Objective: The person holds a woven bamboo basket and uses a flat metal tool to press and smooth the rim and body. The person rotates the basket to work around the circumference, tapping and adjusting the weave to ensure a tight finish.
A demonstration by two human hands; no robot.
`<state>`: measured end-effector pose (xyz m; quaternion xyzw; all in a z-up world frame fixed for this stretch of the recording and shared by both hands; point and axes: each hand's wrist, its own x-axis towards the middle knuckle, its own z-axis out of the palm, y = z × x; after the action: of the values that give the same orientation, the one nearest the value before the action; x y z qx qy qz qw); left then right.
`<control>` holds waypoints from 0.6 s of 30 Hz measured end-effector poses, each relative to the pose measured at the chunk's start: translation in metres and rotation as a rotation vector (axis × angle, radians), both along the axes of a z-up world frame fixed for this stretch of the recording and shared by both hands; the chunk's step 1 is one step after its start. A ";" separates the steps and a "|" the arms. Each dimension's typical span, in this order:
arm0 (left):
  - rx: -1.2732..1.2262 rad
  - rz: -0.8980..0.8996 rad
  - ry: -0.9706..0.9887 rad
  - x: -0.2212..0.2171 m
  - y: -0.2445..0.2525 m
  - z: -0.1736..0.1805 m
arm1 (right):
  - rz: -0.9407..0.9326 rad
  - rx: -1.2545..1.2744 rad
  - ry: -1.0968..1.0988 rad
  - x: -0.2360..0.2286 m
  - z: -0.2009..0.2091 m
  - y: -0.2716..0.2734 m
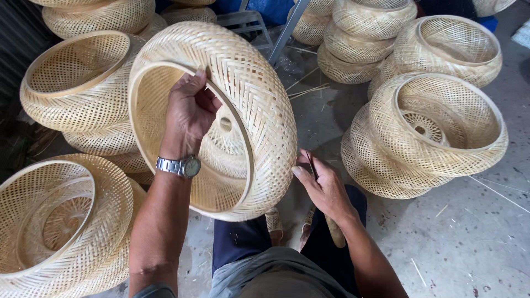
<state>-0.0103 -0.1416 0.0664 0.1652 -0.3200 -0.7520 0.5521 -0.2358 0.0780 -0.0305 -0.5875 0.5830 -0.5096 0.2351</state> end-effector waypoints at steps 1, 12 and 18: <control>-0.023 -0.022 -0.005 0.000 -0.001 0.002 | -0.033 0.071 0.024 0.002 -0.001 -0.001; 0.104 0.074 -0.155 -0.020 0.007 -0.011 | -0.025 0.045 -0.089 0.039 -0.053 0.000; -0.075 0.260 -0.184 -0.033 0.000 -0.061 | -0.003 0.205 -0.153 0.048 -0.098 0.006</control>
<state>-0.0437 -0.1417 0.0052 0.2529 -0.3730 -0.6435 0.6188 -0.1877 0.0839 -0.1285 -0.5188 0.6133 -0.4911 0.3370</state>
